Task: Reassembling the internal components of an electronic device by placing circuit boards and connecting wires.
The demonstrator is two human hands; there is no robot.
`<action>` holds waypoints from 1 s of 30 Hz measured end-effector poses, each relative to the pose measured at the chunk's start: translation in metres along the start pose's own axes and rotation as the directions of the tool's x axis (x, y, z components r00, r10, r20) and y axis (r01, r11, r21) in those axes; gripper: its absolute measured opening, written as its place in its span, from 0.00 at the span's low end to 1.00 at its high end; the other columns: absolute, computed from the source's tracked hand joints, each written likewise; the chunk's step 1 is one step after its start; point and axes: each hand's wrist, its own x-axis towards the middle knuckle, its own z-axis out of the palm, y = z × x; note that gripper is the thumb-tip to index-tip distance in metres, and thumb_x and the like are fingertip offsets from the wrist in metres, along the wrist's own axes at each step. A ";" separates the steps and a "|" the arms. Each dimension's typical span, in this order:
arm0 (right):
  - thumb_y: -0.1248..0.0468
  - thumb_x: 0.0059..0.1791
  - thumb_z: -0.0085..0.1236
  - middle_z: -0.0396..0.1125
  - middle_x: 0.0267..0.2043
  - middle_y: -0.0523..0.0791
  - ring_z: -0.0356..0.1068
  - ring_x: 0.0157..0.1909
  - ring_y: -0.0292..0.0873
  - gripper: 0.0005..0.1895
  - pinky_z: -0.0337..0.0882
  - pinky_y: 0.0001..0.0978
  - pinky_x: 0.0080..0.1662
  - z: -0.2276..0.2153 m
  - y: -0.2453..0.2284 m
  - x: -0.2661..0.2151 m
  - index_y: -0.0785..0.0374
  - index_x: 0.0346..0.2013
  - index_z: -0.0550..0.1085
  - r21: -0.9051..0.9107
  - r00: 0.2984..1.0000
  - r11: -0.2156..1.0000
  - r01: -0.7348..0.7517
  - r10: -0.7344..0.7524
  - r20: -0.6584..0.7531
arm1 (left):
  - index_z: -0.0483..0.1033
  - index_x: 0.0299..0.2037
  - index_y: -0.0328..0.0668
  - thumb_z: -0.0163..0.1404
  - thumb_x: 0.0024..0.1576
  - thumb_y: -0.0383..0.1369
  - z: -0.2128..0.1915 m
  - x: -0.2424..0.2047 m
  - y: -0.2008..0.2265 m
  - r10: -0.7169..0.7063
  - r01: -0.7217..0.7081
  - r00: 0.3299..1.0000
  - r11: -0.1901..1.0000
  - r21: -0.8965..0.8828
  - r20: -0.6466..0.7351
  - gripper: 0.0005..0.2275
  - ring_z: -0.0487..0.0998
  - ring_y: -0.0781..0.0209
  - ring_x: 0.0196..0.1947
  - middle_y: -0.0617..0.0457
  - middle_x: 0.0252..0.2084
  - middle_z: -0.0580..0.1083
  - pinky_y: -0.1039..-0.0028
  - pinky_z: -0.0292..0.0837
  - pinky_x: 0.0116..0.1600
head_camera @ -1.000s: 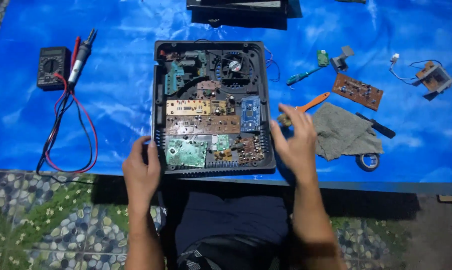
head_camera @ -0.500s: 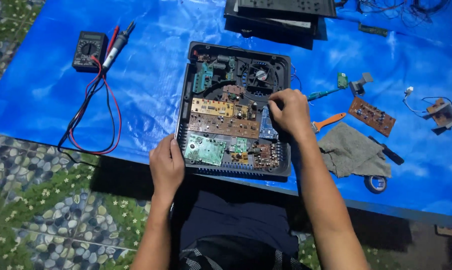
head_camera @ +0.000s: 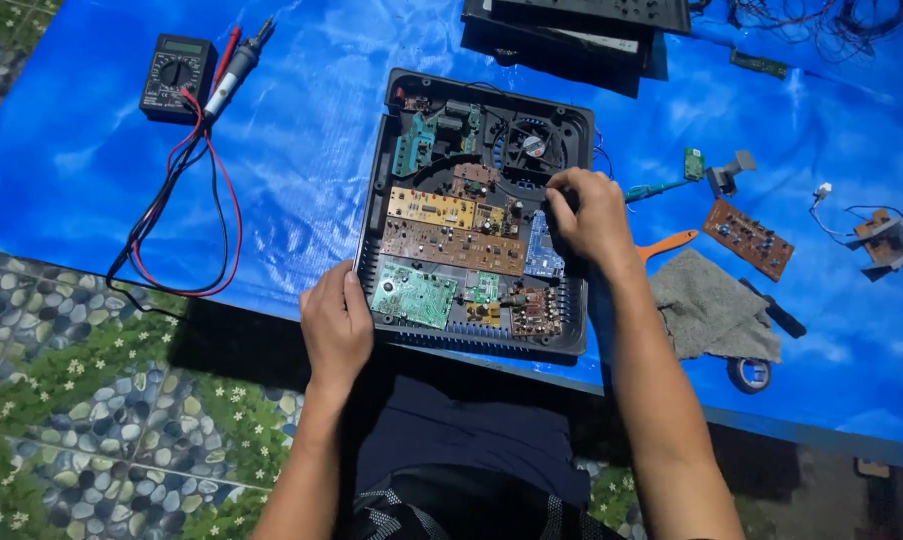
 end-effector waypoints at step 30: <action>0.73 0.52 0.63 0.73 0.40 0.46 0.74 0.42 0.51 0.11 0.75 0.39 0.43 0.000 -0.011 0.017 0.57 0.47 0.83 0.213 0.994 0.972 0.096 -0.106 0.034 | 0.79 0.47 0.35 0.38 0.69 0.33 0.004 -0.001 -0.004 0.005 -0.006 0.999 0.999 -0.035 -0.041 0.14 0.79 0.43 0.39 0.45 0.36 0.78 0.62 0.67 0.51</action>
